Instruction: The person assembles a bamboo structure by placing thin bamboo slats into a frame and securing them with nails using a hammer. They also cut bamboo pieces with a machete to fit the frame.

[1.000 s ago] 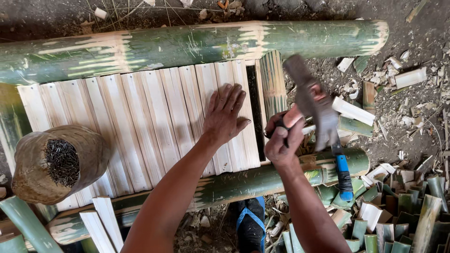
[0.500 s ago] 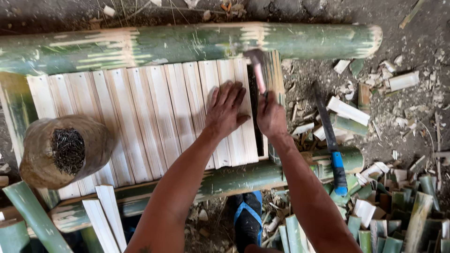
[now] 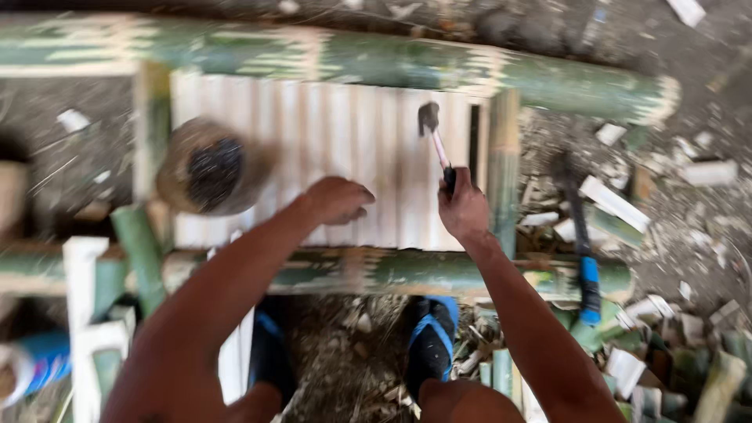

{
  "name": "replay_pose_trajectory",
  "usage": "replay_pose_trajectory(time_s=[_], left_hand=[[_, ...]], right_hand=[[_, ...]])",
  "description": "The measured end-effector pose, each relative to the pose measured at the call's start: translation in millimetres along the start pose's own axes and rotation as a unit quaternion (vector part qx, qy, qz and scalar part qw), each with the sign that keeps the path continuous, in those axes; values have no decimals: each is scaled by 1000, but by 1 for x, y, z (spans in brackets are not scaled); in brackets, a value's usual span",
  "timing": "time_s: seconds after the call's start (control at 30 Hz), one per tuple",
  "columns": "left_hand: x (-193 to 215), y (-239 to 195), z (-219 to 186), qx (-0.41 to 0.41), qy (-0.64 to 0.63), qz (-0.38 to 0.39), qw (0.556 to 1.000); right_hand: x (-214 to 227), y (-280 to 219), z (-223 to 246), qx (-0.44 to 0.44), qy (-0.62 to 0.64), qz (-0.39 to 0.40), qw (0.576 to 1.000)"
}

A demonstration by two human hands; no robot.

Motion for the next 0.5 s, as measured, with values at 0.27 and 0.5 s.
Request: replay_pose_trajectory(time_s=[0.27,0.5], left_hand=[[108,-242,61,110,-2,-311,944],[56,-388,54,205,-105,-447,865]], right_hand=[[-29,-56,91,169,-43,160,972],[25,-24,254,304,-208,356,859]])
Point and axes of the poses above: each hand's wrist, its own y-axis towards the middle knuckle, its own x-axis out of the back of the hand, z = x × y, the point moved 4 cm from there along y, towards the middle knuckle, and after that the axes turned 12 degrees about -z, right-handed, at the moved point
